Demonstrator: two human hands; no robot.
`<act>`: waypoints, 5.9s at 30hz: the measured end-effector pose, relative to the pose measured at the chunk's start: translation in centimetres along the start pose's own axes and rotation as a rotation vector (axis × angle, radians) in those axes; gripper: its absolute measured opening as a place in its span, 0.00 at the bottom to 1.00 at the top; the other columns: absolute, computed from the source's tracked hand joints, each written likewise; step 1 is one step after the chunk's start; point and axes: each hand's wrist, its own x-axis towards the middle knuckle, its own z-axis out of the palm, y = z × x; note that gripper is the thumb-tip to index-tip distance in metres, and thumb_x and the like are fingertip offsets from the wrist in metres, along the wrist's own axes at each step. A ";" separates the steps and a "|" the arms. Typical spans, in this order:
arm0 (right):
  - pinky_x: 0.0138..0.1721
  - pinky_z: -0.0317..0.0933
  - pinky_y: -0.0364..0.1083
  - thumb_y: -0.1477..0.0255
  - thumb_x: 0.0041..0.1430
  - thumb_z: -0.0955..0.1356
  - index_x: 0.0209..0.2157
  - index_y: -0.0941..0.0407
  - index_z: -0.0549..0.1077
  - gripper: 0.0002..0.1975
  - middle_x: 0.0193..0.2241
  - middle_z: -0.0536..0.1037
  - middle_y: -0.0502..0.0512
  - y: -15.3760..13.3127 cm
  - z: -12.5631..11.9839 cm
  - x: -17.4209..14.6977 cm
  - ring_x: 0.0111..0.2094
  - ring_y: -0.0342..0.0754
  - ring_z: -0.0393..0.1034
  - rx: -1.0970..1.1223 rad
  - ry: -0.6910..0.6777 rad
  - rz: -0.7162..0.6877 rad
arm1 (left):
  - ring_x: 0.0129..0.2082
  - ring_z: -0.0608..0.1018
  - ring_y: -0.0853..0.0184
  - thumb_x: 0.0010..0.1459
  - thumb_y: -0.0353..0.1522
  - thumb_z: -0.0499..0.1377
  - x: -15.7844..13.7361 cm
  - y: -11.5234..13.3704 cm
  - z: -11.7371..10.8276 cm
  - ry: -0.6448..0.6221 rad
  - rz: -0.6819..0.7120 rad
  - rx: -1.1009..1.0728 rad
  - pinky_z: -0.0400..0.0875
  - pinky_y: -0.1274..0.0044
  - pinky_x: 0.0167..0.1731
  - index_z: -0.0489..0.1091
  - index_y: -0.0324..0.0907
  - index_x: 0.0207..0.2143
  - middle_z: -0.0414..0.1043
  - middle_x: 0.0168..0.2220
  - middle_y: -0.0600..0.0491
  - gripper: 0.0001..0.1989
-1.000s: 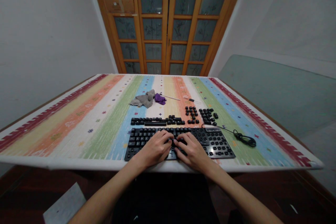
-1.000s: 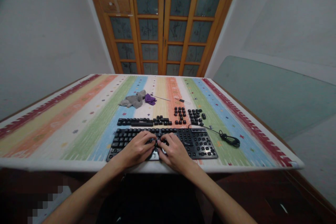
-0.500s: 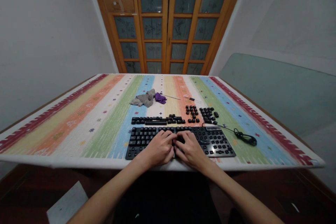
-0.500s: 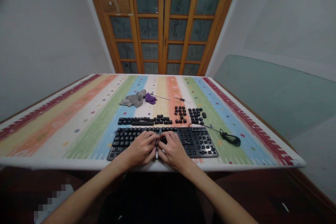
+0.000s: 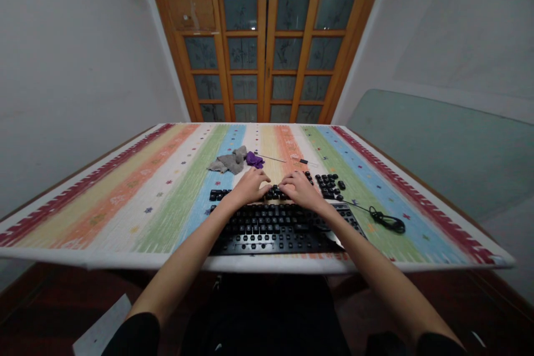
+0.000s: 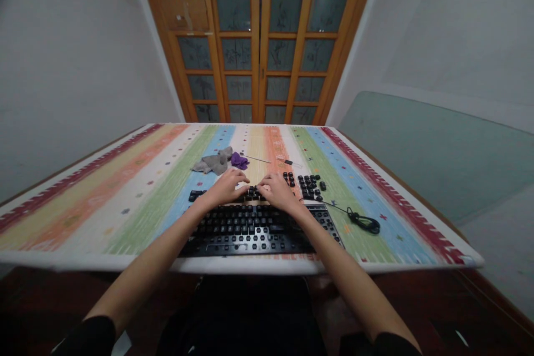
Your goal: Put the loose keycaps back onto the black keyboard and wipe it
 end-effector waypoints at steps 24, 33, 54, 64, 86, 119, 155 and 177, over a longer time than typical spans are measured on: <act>0.35 0.60 0.42 0.77 0.59 0.68 0.31 0.63 0.80 0.07 0.31 0.81 0.60 1.8 1.2 5.4 0.33 0.49 0.72 0.060 -0.109 0.093 | 0.42 0.77 0.59 0.54 0.30 0.63 4.5 -2.8 2.2 -0.252 -0.151 -0.043 0.69 0.75 0.46 0.80 0.40 0.34 0.79 0.34 0.48 0.06; 0.36 0.61 0.44 0.74 0.63 0.68 0.33 0.58 0.75 0.04 0.30 0.76 0.53 -0.9 -1.8 -2.7 0.33 0.46 0.69 0.185 0.017 -0.108 | 0.34 0.79 0.64 0.56 0.27 0.61 4.3 -1.9 2.2 -0.234 -0.151 -0.087 0.70 0.79 0.38 0.79 0.39 0.35 0.80 0.33 0.49 0.06; 0.42 0.66 0.54 0.74 0.67 0.66 0.38 0.57 0.75 0.06 0.36 0.74 0.58 -2.9 1.4 -11.0 0.39 0.53 0.65 0.002 0.223 -0.266 | 0.36 0.81 0.64 0.51 0.21 0.55 4.0 -1.8 2.3 -0.202 -0.122 -0.129 0.72 0.78 0.42 0.81 0.38 0.36 0.82 0.34 0.48 0.16; 0.43 0.68 0.55 0.75 0.64 0.66 0.41 0.59 0.77 0.07 0.37 0.74 0.59 -2.8 1.0 -11.0 0.40 0.54 0.66 -0.047 0.210 -0.285 | 0.30 0.80 0.66 0.51 0.25 0.59 3.8 -2.3 2.9 -0.190 -0.128 -0.216 0.71 0.80 0.32 0.80 0.35 0.34 0.81 0.29 0.49 0.10; 0.41 0.64 0.53 0.72 0.65 0.64 0.46 0.61 0.75 0.12 0.39 0.74 0.63 -3.5 1.2 -11.5 0.40 0.55 0.64 -0.263 0.214 -0.370 | 0.36 0.76 0.66 0.60 0.27 0.56 -6.5 5.5 1.9 0.059 0.360 -0.273 0.70 0.75 0.40 0.74 0.39 0.36 0.76 0.35 0.49 0.06; 0.46 0.62 0.55 0.75 0.63 0.62 0.47 0.62 0.74 0.14 0.49 0.72 0.67 -3.4 2.9 -11.9 0.47 0.58 0.63 -0.296 0.249 -0.356 | 0.49 0.68 0.57 0.56 0.31 0.61 -7.4 7.2 3.5 0.137 0.295 -0.073 0.66 0.64 0.52 0.76 0.41 0.32 0.71 0.46 0.46 0.05; 0.50 0.62 0.57 0.74 0.64 0.66 0.35 0.55 0.78 0.08 0.45 0.74 0.60 -3.9 -0.1 -3.9 0.47 0.57 0.64 -0.109 0.308 -0.306 | 0.44 0.78 0.54 0.50 0.44 0.62 -10.6 -12.2 -4.2 -0.048 -0.350 -0.401 0.70 0.66 0.47 0.77 0.41 0.39 0.79 0.45 0.45 0.19; 0.46 0.62 0.54 0.73 0.64 0.66 0.32 0.55 0.79 0.10 0.37 0.77 0.57 1.0 0.8 -0.6 0.42 0.53 0.69 -0.002 0.146 -0.214 | 0.42 0.79 0.56 0.53 0.41 0.60 -10.7 -12.4 -3.8 0.019 -0.332 -0.423 0.72 0.66 0.47 0.78 0.40 0.34 0.80 0.39 0.45 0.15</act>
